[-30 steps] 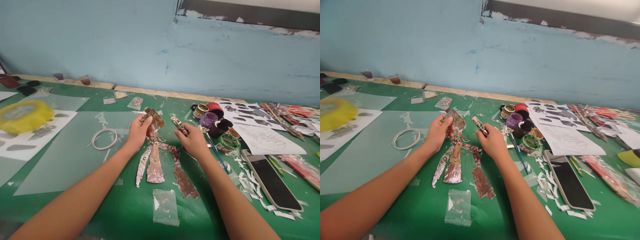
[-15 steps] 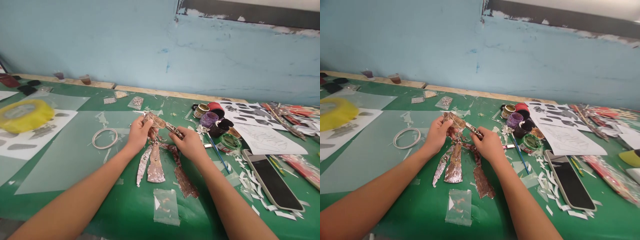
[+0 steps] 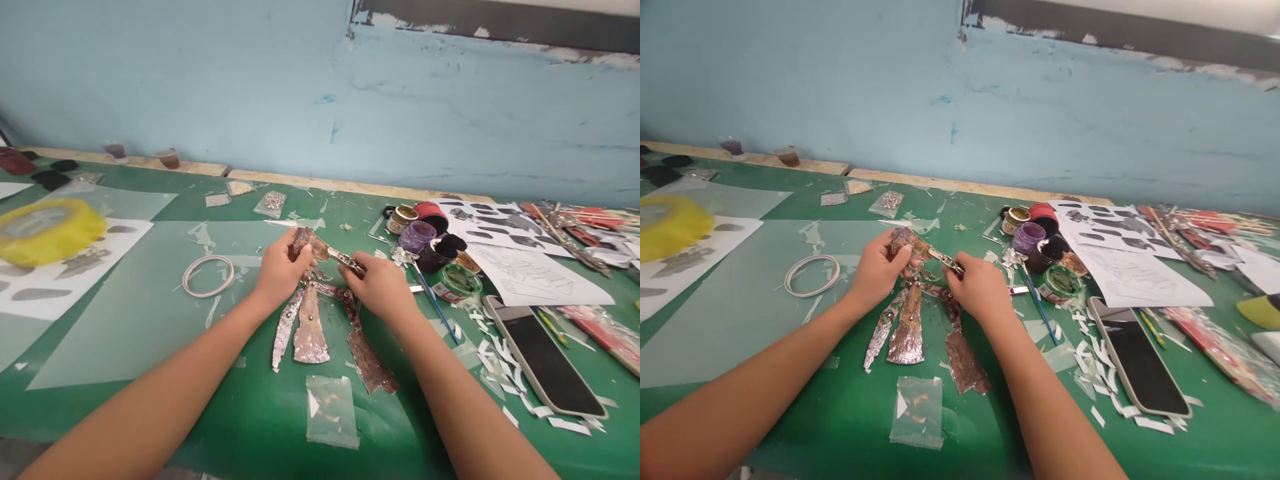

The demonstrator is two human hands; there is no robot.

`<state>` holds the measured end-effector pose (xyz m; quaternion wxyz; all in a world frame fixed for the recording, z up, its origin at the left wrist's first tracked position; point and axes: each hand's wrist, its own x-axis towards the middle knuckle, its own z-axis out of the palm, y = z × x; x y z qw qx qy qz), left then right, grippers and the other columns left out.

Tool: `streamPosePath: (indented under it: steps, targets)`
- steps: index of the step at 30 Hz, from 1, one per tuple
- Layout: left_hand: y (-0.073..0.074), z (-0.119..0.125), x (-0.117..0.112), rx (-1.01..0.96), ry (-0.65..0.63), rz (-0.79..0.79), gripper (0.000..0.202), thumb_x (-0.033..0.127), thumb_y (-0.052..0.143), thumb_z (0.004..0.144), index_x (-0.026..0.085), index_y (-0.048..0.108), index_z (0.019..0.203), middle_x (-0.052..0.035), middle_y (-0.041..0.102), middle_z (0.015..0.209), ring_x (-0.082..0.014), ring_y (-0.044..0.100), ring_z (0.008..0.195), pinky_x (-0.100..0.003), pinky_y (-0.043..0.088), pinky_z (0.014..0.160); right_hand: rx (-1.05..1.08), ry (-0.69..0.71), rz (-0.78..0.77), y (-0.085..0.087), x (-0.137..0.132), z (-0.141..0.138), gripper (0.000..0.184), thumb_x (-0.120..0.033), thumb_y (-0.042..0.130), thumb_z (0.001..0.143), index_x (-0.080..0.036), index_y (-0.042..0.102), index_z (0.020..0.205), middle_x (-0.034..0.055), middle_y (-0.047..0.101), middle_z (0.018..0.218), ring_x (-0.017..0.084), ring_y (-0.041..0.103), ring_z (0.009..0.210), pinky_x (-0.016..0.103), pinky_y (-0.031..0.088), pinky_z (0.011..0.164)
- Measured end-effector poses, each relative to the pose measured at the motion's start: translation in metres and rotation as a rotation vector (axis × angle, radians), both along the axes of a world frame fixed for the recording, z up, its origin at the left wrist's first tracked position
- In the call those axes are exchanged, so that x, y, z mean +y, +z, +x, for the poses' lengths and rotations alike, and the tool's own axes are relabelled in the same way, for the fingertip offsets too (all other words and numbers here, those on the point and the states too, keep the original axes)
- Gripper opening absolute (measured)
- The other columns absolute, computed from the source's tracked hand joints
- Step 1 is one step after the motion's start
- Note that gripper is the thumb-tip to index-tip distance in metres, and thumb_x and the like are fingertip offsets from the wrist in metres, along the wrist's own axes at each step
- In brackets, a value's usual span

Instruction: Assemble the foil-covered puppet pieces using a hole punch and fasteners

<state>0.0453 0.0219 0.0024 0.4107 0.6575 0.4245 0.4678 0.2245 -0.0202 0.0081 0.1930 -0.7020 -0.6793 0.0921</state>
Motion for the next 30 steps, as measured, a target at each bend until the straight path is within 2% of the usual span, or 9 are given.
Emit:
streamPosePath:
  steps: [4, 7, 10, 17, 22, 30]
  targets:
    - [0.0, 0.001, -0.003, -0.012, -0.013, -0.034, 0.02, 0.037, 0.054, 0.084, 0.018, 0.055, 0.077, 0.0016, 0.062, 0.059, -0.0112, 0.056, 0.047, -0.024, 0.046, 0.049, 0.148, 0.052, -0.02, 0.001, 0.0, 0.001, 0.033, -0.041, 0.05, 0.082, -0.022, 0.034, 0.06, -0.0031, 0.04, 0.051, 0.012, 0.034, 0.05, 0.025, 0.022, 0.052]
    - [0.0, 0.002, -0.005, 0.022, -0.09, -0.039, 0.032, 0.042, 0.054, 0.084, 0.018, 0.055, 0.064, -0.001, 0.062, 0.057, -0.0112, 0.056, 0.047, -0.024, 0.046, 0.05, 0.2, 0.07, -0.012, 0.004, -0.002, -0.001, 0.032, -0.04, 0.049, 0.081, -0.022, 0.035, 0.058, -0.0034, 0.039, 0.049, 0.012, 0.033, 0.049, 0.025, 0.022, 0.051]
    - [0.0, 0.003, -0.009, 0.071, -0.131, -0.031, 0.036, 0.041, 0.053, 0.085, 0.017, 0.058, 0.059, -0.0018, 0.061, 0.054, -0.0115, 0.056, 0.048, -0.023, 0.045, 0.051, 0.232, 0.112, -0.002, 0.006, -0.004, -0.004, 0.031, -0.039, 0.049, 0.08, -0.022, 0.035, 0.057, -0.0036, 0.038, 0.048, 0.011, 0.03, 0.049, 0.026, 0.021, 0.051]
    - [0.002, 0.01, -0.016, 0.036, -0.007, -0.108, 0.046, 0.045, 0.053, 0.084, 0.017, 0.058, 0.049, -0.0022, 0.057, 0.045, -0.0111, 0.052, 0.042, -0.023, 0.042, 0.048, 0.374, 0.159, -0.054, 0.004, -0.003, -0.004, 0.029, -0.04, 0.049, 0.078, -0.021, 0.039, 0.059, -0.0035, 0.04, 0.051, 0.011, 0.033, 0.052, 0.025, 0.022, 0.05]
    - [0.001, 0.012, -0.017, 0.057, 0.078, -0.101, 0.045, 0.044, 0.053, 0.085, 0.017, 0.059, 0.05, -0.0009, 0.055, 0.042, -0.0116, 0.053, 0.041, -0.023, 0.042, 0.047, 0.358, 0.15, -0.073, 0.002, -0.002, -0.004, 0.028, -0.039, 0.049, 0.079, -0.021, 0.039, 0.061, -0.0039, 0.04, 0.052, 0.011, 0.034, 0.053, 0.025, 0.022, 0.052]
    - [0.002, 0.011, -0.014, 0.038, 0.118, -0.089, 0.044, 0.044, 0.054, 0.084, 0.017, 0.058, 0.05, -0.0007, 0.056, 0.043, -0.011, 0.051, 0.039, -0.022, 0.041, 0.044, 0.438, 0.166, -0.099, -0.002, -0.001, -0.004, 0.031, -0.042, 0.05, 0.078, -0.021, 0.039, 0.059, -0.0045, 0.039, 0.052, 0.01, 0.034, 0.052, 0.025, 0.022, 0.051]
